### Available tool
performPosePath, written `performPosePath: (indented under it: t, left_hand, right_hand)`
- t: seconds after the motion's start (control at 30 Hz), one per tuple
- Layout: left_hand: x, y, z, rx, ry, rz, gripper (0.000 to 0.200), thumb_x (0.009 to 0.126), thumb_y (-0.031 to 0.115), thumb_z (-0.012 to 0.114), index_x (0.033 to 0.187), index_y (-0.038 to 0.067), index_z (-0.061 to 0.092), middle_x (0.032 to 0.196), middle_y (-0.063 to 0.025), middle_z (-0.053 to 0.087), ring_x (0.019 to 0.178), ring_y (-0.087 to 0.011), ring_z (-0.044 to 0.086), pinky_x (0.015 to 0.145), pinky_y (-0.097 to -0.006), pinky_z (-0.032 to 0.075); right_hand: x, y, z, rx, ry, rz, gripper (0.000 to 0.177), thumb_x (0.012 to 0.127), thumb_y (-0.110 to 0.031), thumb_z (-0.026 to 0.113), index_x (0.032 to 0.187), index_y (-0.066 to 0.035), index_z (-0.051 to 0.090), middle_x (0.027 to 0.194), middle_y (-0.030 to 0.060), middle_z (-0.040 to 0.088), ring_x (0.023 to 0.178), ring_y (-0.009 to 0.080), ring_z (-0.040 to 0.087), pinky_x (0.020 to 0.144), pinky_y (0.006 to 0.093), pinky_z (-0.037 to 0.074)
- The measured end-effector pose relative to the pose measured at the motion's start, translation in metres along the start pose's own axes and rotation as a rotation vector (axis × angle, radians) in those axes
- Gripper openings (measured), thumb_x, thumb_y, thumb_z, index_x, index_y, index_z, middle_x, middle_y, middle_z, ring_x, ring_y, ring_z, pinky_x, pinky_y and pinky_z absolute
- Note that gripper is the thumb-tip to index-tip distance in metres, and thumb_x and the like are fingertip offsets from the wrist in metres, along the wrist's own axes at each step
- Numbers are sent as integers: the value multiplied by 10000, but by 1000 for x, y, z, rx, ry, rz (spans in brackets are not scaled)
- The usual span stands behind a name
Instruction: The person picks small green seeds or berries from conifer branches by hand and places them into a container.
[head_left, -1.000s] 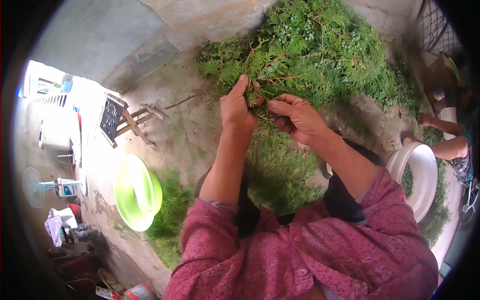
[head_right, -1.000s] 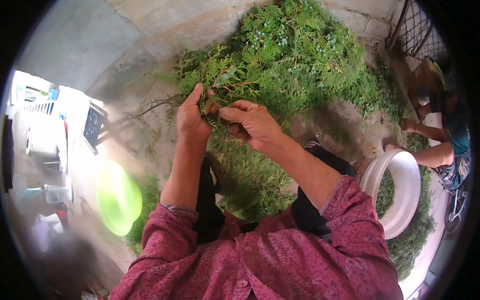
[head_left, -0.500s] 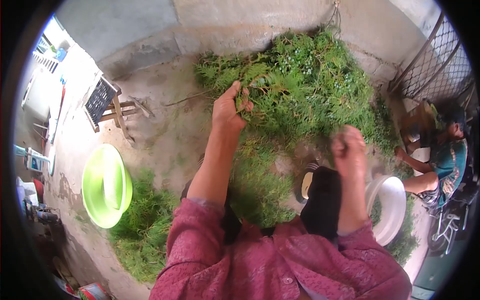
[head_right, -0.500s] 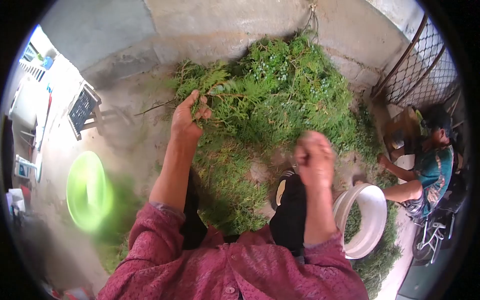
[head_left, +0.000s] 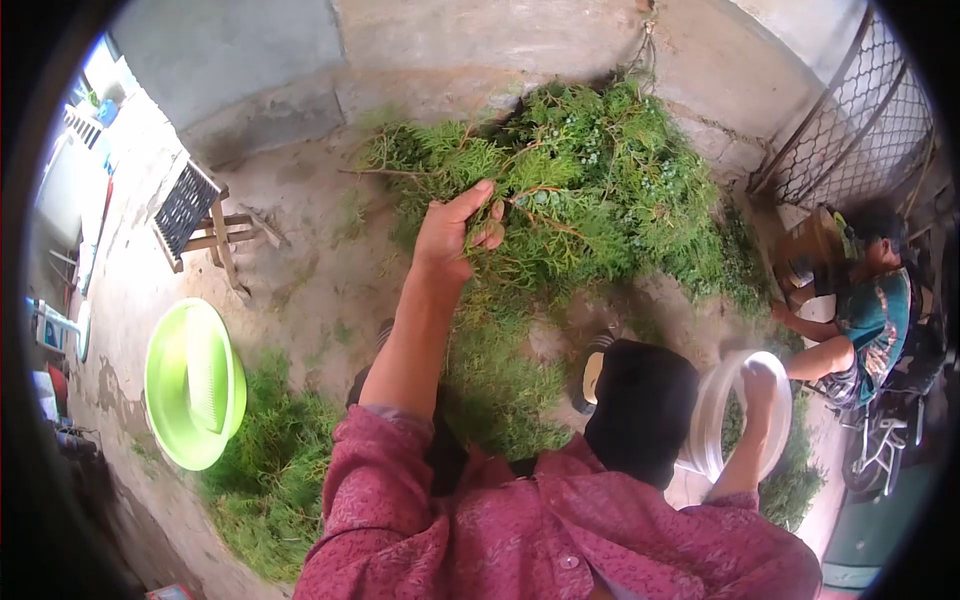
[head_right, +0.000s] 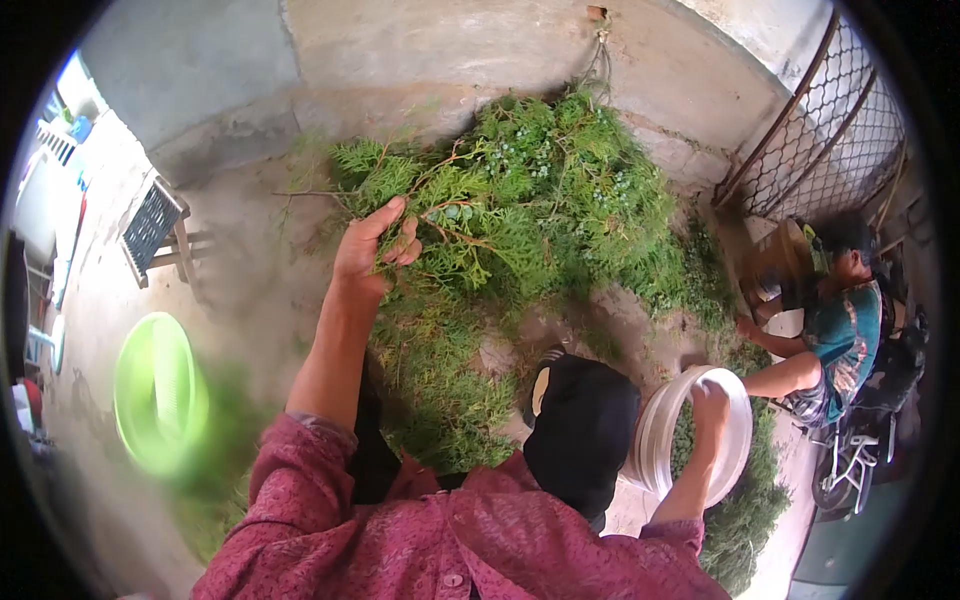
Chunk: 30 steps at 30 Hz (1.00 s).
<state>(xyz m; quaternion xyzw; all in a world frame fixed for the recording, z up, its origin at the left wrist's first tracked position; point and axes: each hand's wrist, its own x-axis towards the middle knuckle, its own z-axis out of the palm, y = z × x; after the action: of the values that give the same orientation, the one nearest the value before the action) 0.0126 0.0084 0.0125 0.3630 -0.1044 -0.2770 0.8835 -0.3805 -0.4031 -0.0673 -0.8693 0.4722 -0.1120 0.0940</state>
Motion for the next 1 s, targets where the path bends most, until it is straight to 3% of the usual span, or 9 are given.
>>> performPosePath:
  t: [0.07,0.13,0.37,0.43,0.5,0.57,0.63,0.73,1.0]
  left_hand:
    - [0,-1,2,9,-30,1,120,846,154,516,778,55,527,606,-50,523,388,-91,324,400,-254,301]
    - [0,0,2,18,-52,5,122,842,154,523,774,54,528,590,-50,519,377,-91,324,391,-255,298]
    - [3,2,-5,65,-71,-26,91,826,135,548,805,47,535,588,-63,528,362,-100,344,379,-259,291]
    - [3,4,-5,66,-70,-30,86,824,130,551,809,47,535,590,-64,530,363,-101,349,377,-259,288]
    - [2,7,-3,61,-39,-28,83,810,120,569,810,48,529,596,-67,534,374,-112,385,366,-257,294]
    - [1,7,6,108,46,-31,85,803,113,578,823,48,527,596,-65,534,384,-120,407,361,-258,301]
    - [1,4,8,154,117,-34,92,796,105,587,835,48,526,597,-63,534,394,-128,429,355,-258,308]
    - [6,-1,6,144,65,-59,117,785,88,597,869,49,525,608,-59,538,417,-145,468,353,-265,339]
    - [12,-22,20,258,12,-76,186,750,98,630,901,60,527,715,-42,563,499,-128,506,359,-244,346]
  right_hand:
    - [16,-73,-16,382,-148,-15,345,756,-218,551,991,32,589,879,118,615,752,188,551,680,306,421]
    - [11,-162,-31,714,-178,-87,347,775,-205,559,1025,36,576,909,101,612,789,165,554,698,283,431]
    - [8,-349,-9,1104,-676,-639,350,760,-72,614,1095,4,548,1010,92,592,944,153,530,834,260,420]
    - [5,-369,4,1159,-714,-760,358,759,-55,624,1105,-6,544,1025,80,588,965,153,524,851,261,416]
    - [0,-382,14,1331,-822,-673,508,669,-259,746,1062,-12,541,1057,60,561,951,166,558,822,304,448]
    - [-7,-387,20,1504,-906,-583,519,656,-289,757,1052,-33,542,1039,55,559,897,170,581,795,300,459]
    - [-7,-384,25,1545,-1025,-554,339,769,-74,644,1092,-36,550,1015,12,576,933,103,527,805,254,454]
    - [-12,-386,17,1460,-908,-580,324,769,-57,640,1082,-38,554,981,-3,577,877,91,547,767,232,465]
    - [-11,-371,11,1416,-946,-443,336,752,-12,639,1076,-42,554,960,2,583,810,79,552,749,239,471]
